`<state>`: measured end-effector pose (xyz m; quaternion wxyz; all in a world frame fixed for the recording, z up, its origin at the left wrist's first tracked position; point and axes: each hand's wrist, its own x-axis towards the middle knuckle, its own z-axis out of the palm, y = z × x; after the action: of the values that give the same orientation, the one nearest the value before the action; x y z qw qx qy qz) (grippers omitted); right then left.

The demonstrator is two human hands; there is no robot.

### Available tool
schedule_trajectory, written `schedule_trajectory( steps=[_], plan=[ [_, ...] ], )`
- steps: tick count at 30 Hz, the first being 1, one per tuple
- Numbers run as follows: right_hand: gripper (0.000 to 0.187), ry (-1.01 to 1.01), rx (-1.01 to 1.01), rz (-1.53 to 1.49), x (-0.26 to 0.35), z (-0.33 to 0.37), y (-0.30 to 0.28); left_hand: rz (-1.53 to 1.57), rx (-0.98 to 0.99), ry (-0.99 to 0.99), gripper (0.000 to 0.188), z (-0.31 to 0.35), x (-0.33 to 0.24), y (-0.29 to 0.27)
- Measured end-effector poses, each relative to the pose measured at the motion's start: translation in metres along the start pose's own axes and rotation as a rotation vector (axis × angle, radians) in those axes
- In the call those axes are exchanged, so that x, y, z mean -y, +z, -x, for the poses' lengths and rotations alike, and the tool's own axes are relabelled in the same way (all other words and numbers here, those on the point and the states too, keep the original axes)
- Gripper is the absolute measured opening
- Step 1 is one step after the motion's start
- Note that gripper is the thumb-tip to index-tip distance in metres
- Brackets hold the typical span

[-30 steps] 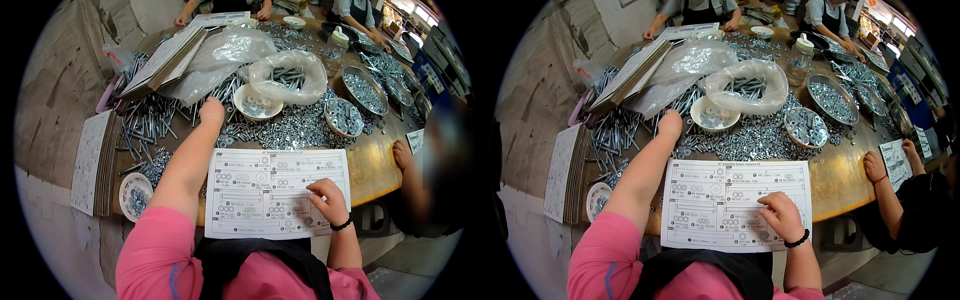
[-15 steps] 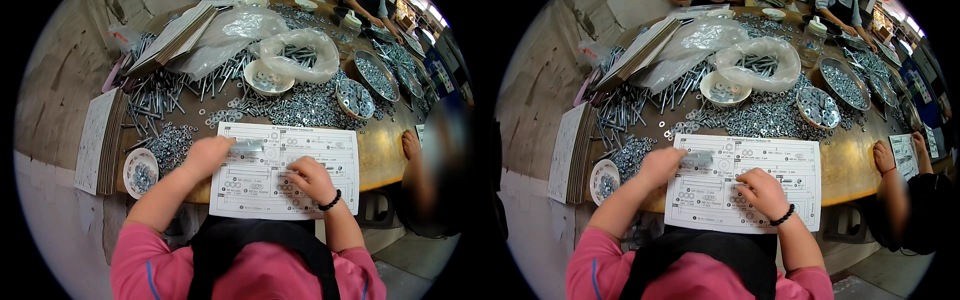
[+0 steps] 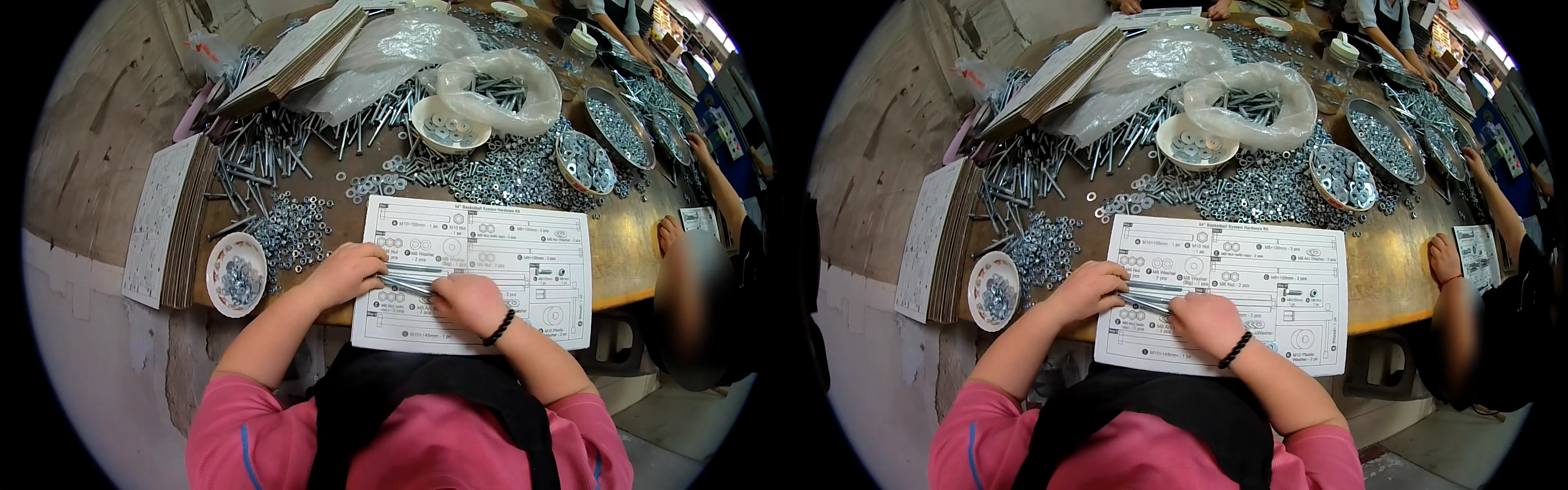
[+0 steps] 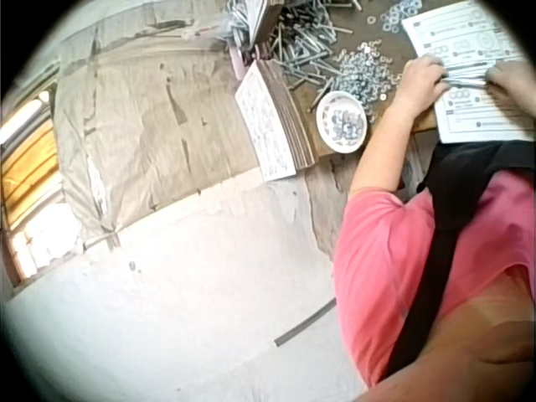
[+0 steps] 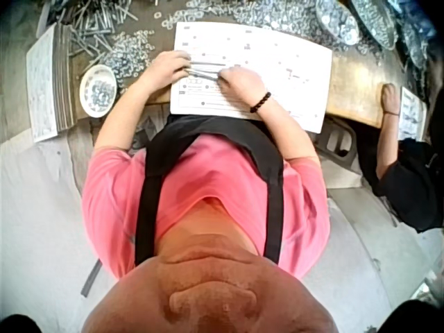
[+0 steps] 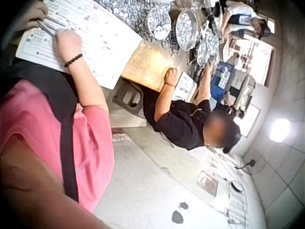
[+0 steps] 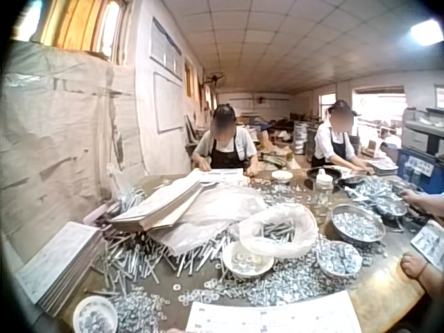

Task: The person sorts metal fasteners, including bolts, nuts, and washers, from a large pile on a table. They place the items onto a printed instruction sheet according to the layout shown, organizing them into specific groups.

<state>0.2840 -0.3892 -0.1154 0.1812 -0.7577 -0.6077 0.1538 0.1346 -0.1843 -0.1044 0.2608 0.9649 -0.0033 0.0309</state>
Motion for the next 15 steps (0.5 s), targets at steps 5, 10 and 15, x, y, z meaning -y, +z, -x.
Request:
schedule_trajectory(
  steps=[5,10,15],
  plan=[
    [0.013,0.043,-0.160,0.014,-0.015,0.004,-0.018,0.044,-0.040,-0.050,0.021,0.003,-0.002,0.006],
    [0.023,0.111,-0.084,-0.137,-0.004,-0.005,-0.010,0.106,-0.135,-0.107,0.028,-0.002,-0.011,0.012],
    [0.026,0.110,-0.026,-0.049,0.001,-0.012,-0.010,0.076,-0.147,-0.083,0.031,-0.002,-0.010,0.015]
  ],
)
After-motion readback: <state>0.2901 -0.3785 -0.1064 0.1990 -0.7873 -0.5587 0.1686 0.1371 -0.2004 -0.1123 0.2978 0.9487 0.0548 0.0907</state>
